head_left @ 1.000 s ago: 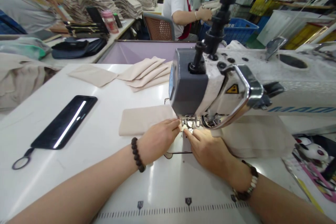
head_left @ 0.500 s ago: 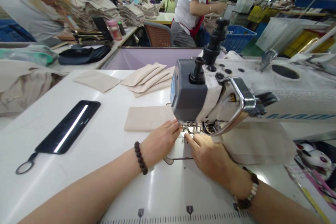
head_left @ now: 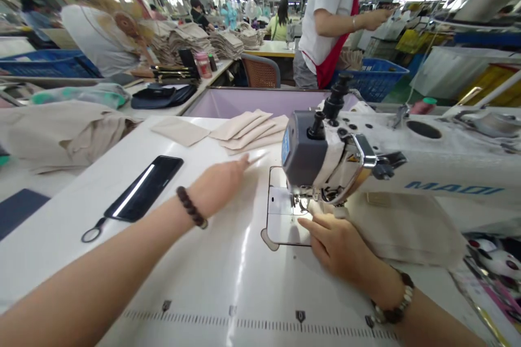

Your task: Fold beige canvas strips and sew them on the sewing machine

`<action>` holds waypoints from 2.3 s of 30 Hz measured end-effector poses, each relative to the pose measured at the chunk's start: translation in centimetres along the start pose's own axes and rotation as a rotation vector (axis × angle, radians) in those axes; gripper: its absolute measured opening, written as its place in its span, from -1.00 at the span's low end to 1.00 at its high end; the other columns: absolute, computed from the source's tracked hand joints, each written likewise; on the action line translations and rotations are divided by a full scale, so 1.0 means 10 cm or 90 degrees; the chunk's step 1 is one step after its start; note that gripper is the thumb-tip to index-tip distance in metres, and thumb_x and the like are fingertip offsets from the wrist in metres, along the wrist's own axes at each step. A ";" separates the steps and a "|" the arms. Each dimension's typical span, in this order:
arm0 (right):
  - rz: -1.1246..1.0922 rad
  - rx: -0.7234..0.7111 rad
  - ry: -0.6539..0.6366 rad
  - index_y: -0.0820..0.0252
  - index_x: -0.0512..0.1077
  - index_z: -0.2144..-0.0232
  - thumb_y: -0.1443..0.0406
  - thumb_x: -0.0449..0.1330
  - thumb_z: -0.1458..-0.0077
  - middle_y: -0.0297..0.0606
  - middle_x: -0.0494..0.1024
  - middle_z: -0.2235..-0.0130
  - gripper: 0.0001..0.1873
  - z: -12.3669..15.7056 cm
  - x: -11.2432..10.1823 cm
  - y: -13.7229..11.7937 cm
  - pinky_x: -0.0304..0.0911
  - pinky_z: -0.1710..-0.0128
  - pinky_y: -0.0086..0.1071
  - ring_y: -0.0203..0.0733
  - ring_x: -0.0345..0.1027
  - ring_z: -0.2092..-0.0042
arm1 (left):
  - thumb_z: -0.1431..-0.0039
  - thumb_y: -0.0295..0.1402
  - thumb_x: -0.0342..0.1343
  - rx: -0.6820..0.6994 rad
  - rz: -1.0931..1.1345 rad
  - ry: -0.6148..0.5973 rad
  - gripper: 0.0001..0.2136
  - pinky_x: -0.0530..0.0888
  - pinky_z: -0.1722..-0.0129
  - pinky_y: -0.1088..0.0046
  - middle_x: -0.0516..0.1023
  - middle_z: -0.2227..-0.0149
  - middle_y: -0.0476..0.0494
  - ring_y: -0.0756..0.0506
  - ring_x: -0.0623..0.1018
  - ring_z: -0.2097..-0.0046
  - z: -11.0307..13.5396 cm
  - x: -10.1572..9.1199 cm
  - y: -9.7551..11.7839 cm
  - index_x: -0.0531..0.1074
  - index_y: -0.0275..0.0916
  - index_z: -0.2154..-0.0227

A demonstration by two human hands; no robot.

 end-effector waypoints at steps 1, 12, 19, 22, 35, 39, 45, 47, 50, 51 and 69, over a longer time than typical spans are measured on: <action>-0.007 -0.006 -0.005 0.24 0.39 0.20 0.45 -0.04 -0.06 -0.26 0.41 0.42 -0.70 0.01 -0.01 -0.01 0.06 0.41 -0.36 -0.24 0.24 0.41 | -0.11 -0.54 -0.22 -0.043 0.029 0.016 -0.57 0.44 0.23 0.18 0.52 0.27 -0.32 -0.21 0.53 0.26 0.02 -0.15 -0.14 0.19 -0.44 -0.06; -0.009 -0.065 -0.023 0.26 0.43 0.28 0.45 -0.04 -0.07 -0.27 0.36 0.48 -0.74 0.03 -0.07 -0.07 -0.01 0.43 -0.35 -0.22 0.13 0.43 | -0.17 -0.40 -0.09 0.065 0.119 0.066 -0.68 0.36 0.01 0.08 0.30 -0.06 -0.36 -0.23 0.37 -0.04 0.61 0.47 0.24 0.26 -0.33 0.01; 0.023 -0.103 -0.066 0.25 0.42 0.28 0.42 -0.06 -0.13 -0.29 0.35 0.47 -0.75 0.03 -0.06 -0.11 -0.01 0.34 -0.32 -0.23 0.13 0.42 | -0.16 -0.34 0.04 0.304 -0.025 -0.066 -0.78 0.39 0.04 0.21 0.39 0.11 -0.33 -0.22 0.40 0.05 0.46 0.69 0.93 0.36 -0.41 0.21; 0.044 -0.107 -0.063 0.25 0.41 0.30 0.42 -0.07 -0.13 -0.28 0.35 0.47 -0.75 0.04 -0.04 -0.10 -0.01 0.33 -0.32 -0.23 0.13 0.43 | -0.17 -0.30 0.03 0.292 -0.032 -0.084 -0.76 0.39 0.08 0.20 0.38 0.15 -0.30 -0.21 0.40 0.08 0.24 0.72 0.89 0.35 -0.40 0.21; 0.081 -0.073 -0.067 0.27 0.38 0.29 0.46 -0.05 -0.13 -0.29 0.34 0.46 -0.79 0.04 0.10 -0.07 -0.04 0.35 -0.32 -0.24 0.14 0.43 | -0.13 -0.39 0.07 0.314 0.003 -0.048 -0.80 0.36 0.06 0.25 0.35 0.14 -0.24 -0.17 0.35 0.09 0.08 0.70 0.80 0.32 -0.36 0.20; 0.089 -0.073 -0.066 0.29 0.38 0.23 0.45 -0.05 -0.14 -0.29 0.34 0.46 -0.77 0.03 0.10 -0.08 -0.03 0.37 -0.31 -0.23 0.14 0.42 | -0.13 -0.38 0.07 0.318 0.004 -0.035 -0.84 0.36 0.08 0.24 0.35 0.17 -0.23 -0.18 0.36 0.10 0.08 0.71 0.78 0.33 -0.35 0.26; 0.096 -0.076 -0.054 0.30 0.38 0.23 0.45 -0.08 -0.15 -0.28 0.34 0.47 -0.74 0.03 0.09 -0.09 0.00 0.36 -0.31 -0.24 0.14 0.43 | -0.11 -0.39 0.10 0.317 0.004 -0.042 -0.87 0.36 0.10 0.24 0.36 0.24 -0.20 -0.18 0.37 0.14 0.07 0.68 0.80 0.34 -0.33 0.30; 0.093 -0.074 -0.059 0.30 0.38 0.22 0.45 -0.08 -0.14 -0.28 0.34 0.46 -0.74 0.03 0.10 -0.08 0.01 0.35 -0.31 -0.24 0.15 0.42 | -0.12 -0.38 0.09 0.315 0.000 -0.048 -0.89 0.36 0.10 0.24 0.36 0.25 -0.19 -0.17 0.37 0.15 0.07 0.68 0.80 0.34 -0.31 0.33; 0.092 -0.073 -0.063 0.30 0.37 0.18 0.45 -0.06 -0.14 -0.28 0.35 0.45 -0.74 0.04 0.11 -0.07 0.01 0.34 -0.31 -0.24 0.17 0.41 | -0.13 -0.37 0.08 0.314 -0.006 -0.052 -0.90 0.36 0.10 0.25 0.36 0.26 -0.18 -0.16 0.38 0.16 0.07 0.69 0.79 0.34 -0.31 0.35; 0.093 -0.073 -0.061 0.30 0.36 0.18 0.45 -0.06 -0.14 -0.28 0.35 0.45 -0.74 0.04 0.11 -0.07 0.01 0.34 -0.31 -0.24 0.17 0.41 | -0.13 -0.37 0.08 0.314 -0.006 -0.053 -0.90 0.36 0.10 0.25 0.36 0.26 -0.18 -0.16 0.38 0.17 0.07 0.69 0.78 0.34 -0.31 0.35; 0.092 -0.085 -0.021 0.32 0.40 0.27 0.45 -0.11 -0.15 -0.26 0.35 0.49 -0.72 0.03 0.06 -0.09 0.04 0.36 -0.32 -0.25 0.18 0.44 | -0.21 -0.52 -0.08 0.414 0.055 -0.104 -0.86 0.39 0.05 0.36 0.42 0.23 -0.19 -0.10 0.39 0.07 0.21 0.70 0.96 0.37 -0.34 0.26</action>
Point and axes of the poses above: each hand's wrist, its own z-axis away from the middle knuckle, its own x-axis out of the palm, y = z × x, the point moved 7 cm from there along -z, towards the middle knuckle
